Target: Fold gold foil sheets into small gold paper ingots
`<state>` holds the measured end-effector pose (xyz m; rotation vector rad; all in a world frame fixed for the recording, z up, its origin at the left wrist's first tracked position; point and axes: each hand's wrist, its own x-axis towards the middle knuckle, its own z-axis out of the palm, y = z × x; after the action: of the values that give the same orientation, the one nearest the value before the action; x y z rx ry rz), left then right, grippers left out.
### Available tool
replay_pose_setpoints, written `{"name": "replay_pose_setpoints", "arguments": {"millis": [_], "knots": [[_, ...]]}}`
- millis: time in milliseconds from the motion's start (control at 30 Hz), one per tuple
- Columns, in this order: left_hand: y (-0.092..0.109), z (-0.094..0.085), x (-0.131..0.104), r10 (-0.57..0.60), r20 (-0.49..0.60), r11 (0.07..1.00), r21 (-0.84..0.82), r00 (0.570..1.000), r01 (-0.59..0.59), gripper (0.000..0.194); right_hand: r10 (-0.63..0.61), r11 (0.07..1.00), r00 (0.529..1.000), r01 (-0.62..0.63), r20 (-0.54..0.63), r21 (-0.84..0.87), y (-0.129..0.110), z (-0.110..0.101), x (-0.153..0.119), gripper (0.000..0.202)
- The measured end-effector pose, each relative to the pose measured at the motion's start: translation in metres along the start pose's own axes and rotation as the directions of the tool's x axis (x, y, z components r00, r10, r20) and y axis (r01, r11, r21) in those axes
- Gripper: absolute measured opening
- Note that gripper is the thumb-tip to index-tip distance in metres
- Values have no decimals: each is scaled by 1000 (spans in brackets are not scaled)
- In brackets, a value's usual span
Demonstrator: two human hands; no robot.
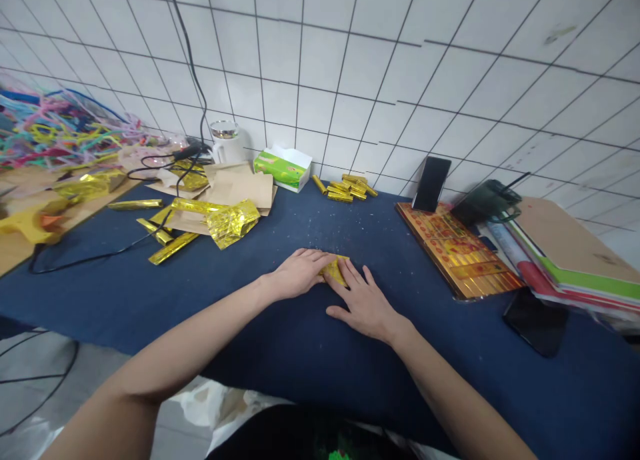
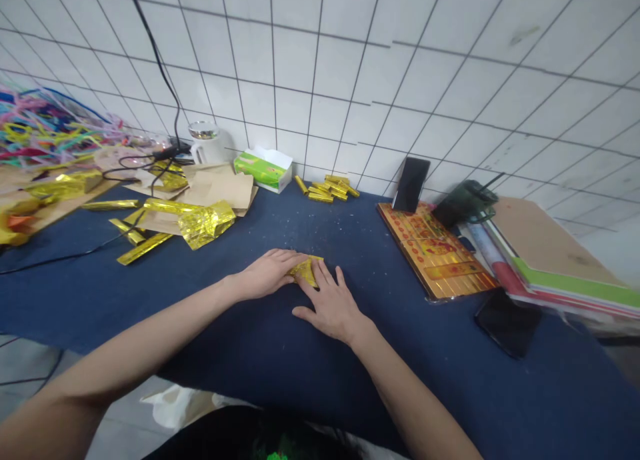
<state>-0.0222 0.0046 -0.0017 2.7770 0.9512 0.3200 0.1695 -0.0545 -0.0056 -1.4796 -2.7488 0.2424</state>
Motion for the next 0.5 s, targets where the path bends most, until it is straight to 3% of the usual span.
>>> {"name": "replay_pose_setpoints", "arguments": {"millis": [200, 500], "knots": [[4, -6, 4, 30, 78, 992, 120, 997, -39, 46, -1, 1000, 1000, 1, 12, 13, 2, 1, 0, 66], [10, -11, 7, 18, 102, 978, 205, 995, -39, 41, -5, 999, 1000, 4, 24, 41, 3, 0, 0, 68]]}}
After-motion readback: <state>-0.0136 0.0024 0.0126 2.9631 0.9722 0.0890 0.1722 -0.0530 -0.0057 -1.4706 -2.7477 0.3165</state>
